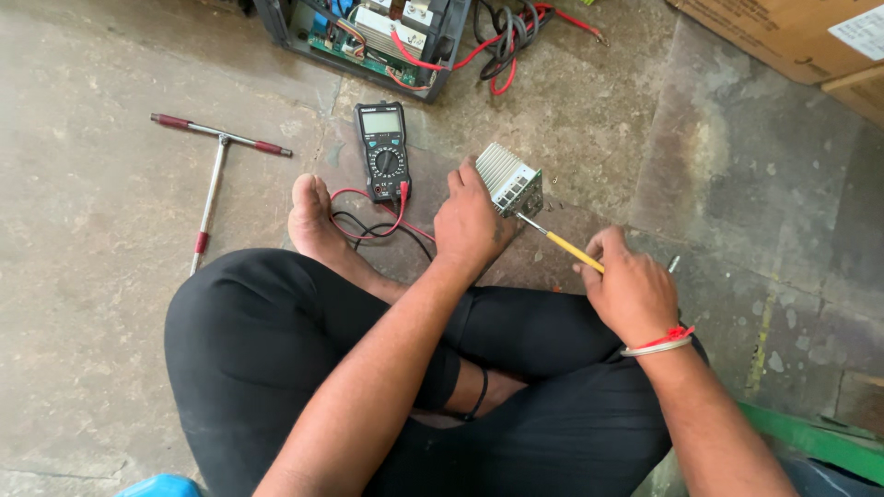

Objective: The person sits on the floor and uses a screwdriver to remove screws from a metal heatsink attached to a circuit board. They then detach the heatsink from the board and place it aside.

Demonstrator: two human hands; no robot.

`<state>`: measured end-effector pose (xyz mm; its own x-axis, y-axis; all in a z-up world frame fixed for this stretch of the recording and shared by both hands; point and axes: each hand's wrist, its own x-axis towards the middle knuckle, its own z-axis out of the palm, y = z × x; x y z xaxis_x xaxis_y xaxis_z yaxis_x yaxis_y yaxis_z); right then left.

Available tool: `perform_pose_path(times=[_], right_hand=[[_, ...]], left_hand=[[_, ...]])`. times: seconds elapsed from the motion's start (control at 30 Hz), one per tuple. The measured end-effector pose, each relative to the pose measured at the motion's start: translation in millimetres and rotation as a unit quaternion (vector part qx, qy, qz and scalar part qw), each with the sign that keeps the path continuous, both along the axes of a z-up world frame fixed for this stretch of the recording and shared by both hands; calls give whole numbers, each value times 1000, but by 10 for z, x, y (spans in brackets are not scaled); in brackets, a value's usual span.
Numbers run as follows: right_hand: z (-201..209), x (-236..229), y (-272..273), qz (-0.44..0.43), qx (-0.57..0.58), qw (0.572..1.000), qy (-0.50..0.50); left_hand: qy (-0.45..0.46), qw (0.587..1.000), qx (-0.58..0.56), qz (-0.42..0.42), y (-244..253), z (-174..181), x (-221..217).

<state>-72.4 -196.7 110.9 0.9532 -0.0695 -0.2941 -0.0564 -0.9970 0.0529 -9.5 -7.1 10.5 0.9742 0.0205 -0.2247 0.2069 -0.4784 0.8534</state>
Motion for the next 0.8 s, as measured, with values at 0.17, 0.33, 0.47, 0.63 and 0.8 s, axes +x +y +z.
perform_pose_path(times=[0.17, 0.33, 0.47, 0.63, 0.8], right_hand=[[-120, 11, -147, 150, 88, 982, -78], [13, 82, 44, 35, -3, 999, 26], [131, 139, 221, -21, -77, 991, 107], [13, 98, 120, 126, -6, 991, -40], [56, 178, 140, 80, -14, 997, -9]], left_hand=[[-18, 1000, -1, 6, 0, 18, -4], [5, 1000, 4, -5, 0, 40, 1], [2, 1000, 5, -4, -5, 35, 4], [7, 1000, 6, -9, 1, 20, 10], [9, 1000, 7, -8, -19, 1, 21]])
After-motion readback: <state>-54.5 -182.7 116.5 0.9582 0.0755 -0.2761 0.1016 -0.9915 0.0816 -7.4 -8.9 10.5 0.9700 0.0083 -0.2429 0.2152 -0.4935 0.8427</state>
